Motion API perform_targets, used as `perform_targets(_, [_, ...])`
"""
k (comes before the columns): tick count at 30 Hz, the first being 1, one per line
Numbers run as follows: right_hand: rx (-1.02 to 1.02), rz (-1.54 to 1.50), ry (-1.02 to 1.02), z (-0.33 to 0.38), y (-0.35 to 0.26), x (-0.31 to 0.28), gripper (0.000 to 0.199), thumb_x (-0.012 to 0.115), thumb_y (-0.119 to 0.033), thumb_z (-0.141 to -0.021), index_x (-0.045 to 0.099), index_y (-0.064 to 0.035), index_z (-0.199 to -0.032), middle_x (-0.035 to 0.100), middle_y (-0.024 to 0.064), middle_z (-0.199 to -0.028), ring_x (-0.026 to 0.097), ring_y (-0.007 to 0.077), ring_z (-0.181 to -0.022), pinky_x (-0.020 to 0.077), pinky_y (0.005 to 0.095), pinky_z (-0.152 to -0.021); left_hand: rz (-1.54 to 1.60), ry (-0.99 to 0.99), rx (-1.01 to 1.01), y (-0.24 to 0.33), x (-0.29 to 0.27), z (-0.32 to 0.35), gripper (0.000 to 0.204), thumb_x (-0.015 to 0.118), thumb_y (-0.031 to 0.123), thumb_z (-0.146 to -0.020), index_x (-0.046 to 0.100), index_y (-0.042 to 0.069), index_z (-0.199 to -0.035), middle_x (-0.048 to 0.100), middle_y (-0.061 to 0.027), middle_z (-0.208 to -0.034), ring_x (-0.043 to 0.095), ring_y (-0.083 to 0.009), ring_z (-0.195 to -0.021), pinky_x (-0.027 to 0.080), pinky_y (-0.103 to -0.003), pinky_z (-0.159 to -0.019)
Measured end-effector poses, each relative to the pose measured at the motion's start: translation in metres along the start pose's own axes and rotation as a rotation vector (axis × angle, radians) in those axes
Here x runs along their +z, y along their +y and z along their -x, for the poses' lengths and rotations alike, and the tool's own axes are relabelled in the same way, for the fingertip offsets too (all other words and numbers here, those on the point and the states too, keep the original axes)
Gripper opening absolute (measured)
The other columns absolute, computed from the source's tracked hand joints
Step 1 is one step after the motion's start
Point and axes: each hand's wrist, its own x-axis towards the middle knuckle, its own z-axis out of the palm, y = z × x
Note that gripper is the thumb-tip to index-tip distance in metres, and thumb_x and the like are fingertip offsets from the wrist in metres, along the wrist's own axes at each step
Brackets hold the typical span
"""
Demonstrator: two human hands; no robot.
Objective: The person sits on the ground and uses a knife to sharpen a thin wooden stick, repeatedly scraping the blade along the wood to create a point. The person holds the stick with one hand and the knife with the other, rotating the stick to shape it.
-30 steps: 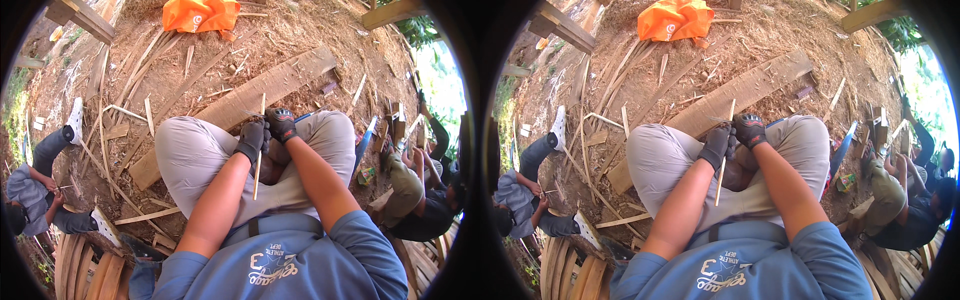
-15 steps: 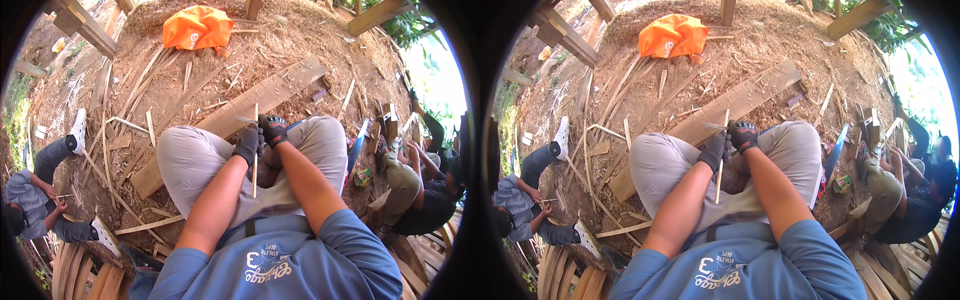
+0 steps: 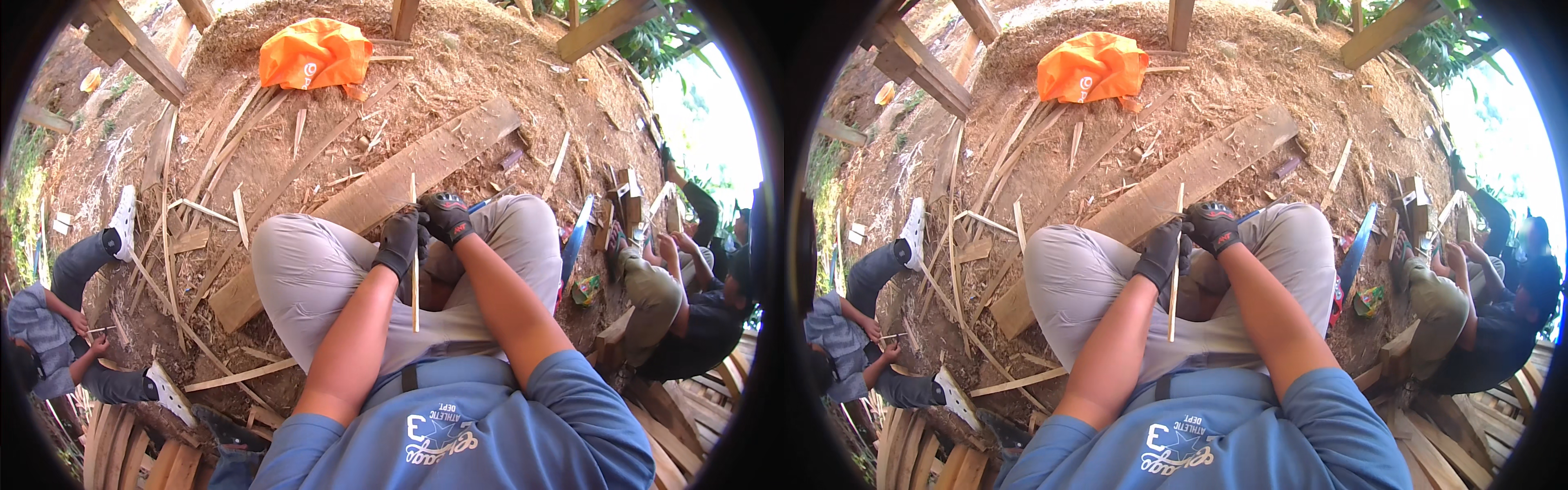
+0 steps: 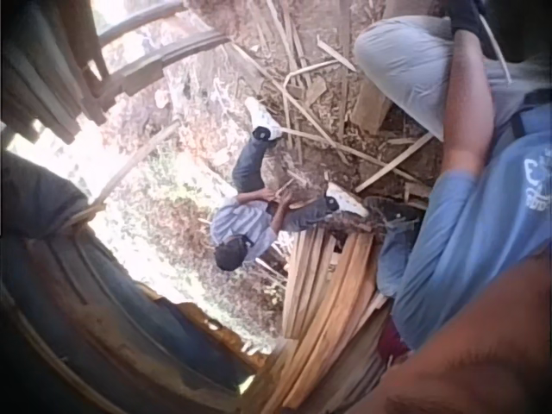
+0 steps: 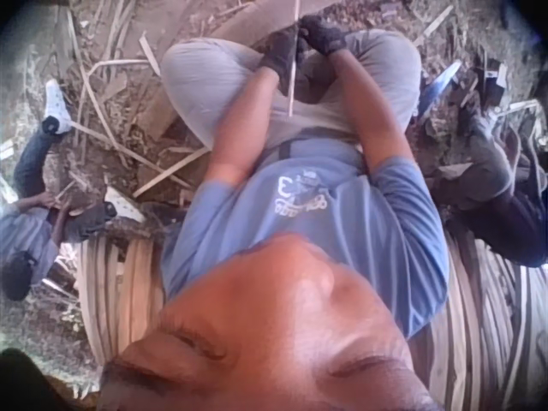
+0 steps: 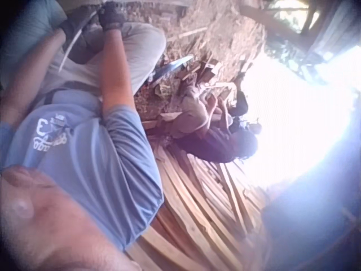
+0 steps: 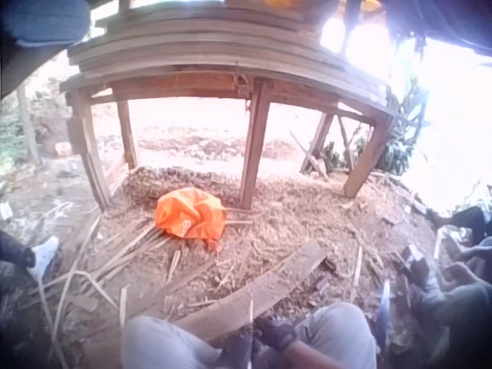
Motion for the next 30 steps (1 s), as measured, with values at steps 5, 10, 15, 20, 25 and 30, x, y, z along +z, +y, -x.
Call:
perform_targets(5, [0.004, 0.057, -0.095, -0.010, -0.002, 0.016, 0.029, 0.061, -0.039, -0.089, 0.075, -0.0145, -0.093, 0.074, 0.0159, -0.092, 0.072, 0.0370, -0.090, 0.0566, 0.0497, -0.078, -0.070, 0.049, -0.028, 0.000, -0.005, -0.009, 0.030, 0.047, 0.033, -0.108, 0.063, 0.014, -0.091, 0.055, -0.0057, -0.050, 0.047, -0.0196, -0.030, 0.034, -0.034, -0.029])
perform_targets(10, [-0.042, 0.043, 0.026, -0.009, -0.014, 0.015, 0.030, 0.056, -0.038, -0.093, 0.074, -0.0136, -0.091, 0.073, 0.0177, -0.091, 0.072, 0.0382, -0.087, 0.0561, 0.0507, -0.077, -0.355, -0.072, 0.464, -0.042, -0.039, -0.057, 0.026, 0.046, 0.027, -0.108, 0.061, 0.014, -0.091, 0.056, -0.0065, -0.050, 0.050, -0.0199, -0.031, 0.036, -0.034, -0.029])
perform_targets(15, [0.134, -0.030, 0.022, -0.016, -0.004, 0.033, 0.036, 0.051, -0.037, -0.097, 0.074, -0.0106, -0.089, 0.073, 0.0194, -0.087, 0.072, 0.0395, -0.083, 0.0559, 0.0515, -0.075, -0.429, 0.077, 0.121, -0.011, -0.015, -0.026, 0.025, 0.047, 0.022, -0.106, 0.062, 0.010, -0.089, 0.061, -0.0058, -0.054, 0.058, -0.0201, -0.037, 0.043, -0.037, -0.033])
perform_targets(20, [0.265, 0.040, 0.014, -0.034, 0.007, 0.036, 0.035, 0.052, -0.032, -0.095, 0.078, -0.0094, -0.093, 0.074, 0.0214, -0.095, 0.073, 0.0399, -0.086, 0.0573, 0.0503, -0.076, -0.884, 0.019, 0.316, -0.010, -0.011, -0.013, 0.020, 0.053, 0.022, -0.101, 0.064, 0.010, -0.089, 0.070, -0.0096, -0.067, 0.069, -0.0206, -0.054, 0.054, -0.035, -0.048])
perform_targets(25, [0.081, 0.041, -0.074, -0.021, 0.003, 0.028, 0.022, 0.061, -0.026, -0.086, 0.074, -0.0092, -0.092, 0.072, 0.0210, -0.092, 0.071, 0.0411, -0.088, 0.0561, 0.0506, -0.075, -0.364, -0.049, 0.157, -0.036, -0.034, -0.043, 0.033, 0.046, 0.032, -0.107, 0.062, 0.016, -0.084, 0.057, -0.0045, -0.055, 0.054, -0.0198, -0.039, 0.041, -0.039, -0.035])
perform_targets(30, [-0.082, 0.090, -0.075, -0.002, 0.000, 0.023, 0.021, 0.062, -0.022, -0.083, 0.072, -0.0098, -0.097, 0.071, 0.0183, -0.094, 0.071, 0.0396, -0.094, 0.0574, 0.0500, -0.080, 0.121, 0.006, -0.223, 0.003, -0.006, -0.003, 0.037, 0.042, 0.045, -0.108, 0.052, 0.016, -0.087, 0.045, -0.0021, -0.055, 0.033, -0.0175, -0.035, 0.027, -0.036, -0.035])
